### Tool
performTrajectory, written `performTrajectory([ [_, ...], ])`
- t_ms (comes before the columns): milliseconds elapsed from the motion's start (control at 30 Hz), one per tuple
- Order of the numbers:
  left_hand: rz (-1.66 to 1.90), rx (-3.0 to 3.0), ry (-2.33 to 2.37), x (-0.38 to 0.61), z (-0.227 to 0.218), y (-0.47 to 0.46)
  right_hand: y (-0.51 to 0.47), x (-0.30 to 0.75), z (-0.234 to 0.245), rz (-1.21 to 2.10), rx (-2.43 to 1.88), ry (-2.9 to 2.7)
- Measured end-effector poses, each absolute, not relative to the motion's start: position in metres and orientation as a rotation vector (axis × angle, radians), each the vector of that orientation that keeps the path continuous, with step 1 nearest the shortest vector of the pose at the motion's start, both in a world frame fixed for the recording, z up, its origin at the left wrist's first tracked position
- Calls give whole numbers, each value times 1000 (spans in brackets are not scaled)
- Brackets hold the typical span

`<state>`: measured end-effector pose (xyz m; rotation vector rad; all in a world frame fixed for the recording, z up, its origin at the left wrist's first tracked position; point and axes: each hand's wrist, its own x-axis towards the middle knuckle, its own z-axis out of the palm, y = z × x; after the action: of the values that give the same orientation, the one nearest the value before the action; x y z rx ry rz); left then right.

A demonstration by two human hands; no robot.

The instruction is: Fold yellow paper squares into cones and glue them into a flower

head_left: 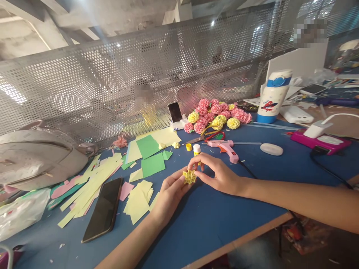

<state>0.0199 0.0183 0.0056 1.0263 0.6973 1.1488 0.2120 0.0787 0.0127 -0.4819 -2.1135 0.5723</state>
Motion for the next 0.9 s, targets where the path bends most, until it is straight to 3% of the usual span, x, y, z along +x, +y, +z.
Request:
performTrajectory([
  [500, 1104, 851, 548, 24, 7, 20, 87, 209, 5, 879, -465, -2047],
  [900, 1235, 1062, 831, 17, -4, 23, 89, 211, 7, 955, -532, -2076],
])
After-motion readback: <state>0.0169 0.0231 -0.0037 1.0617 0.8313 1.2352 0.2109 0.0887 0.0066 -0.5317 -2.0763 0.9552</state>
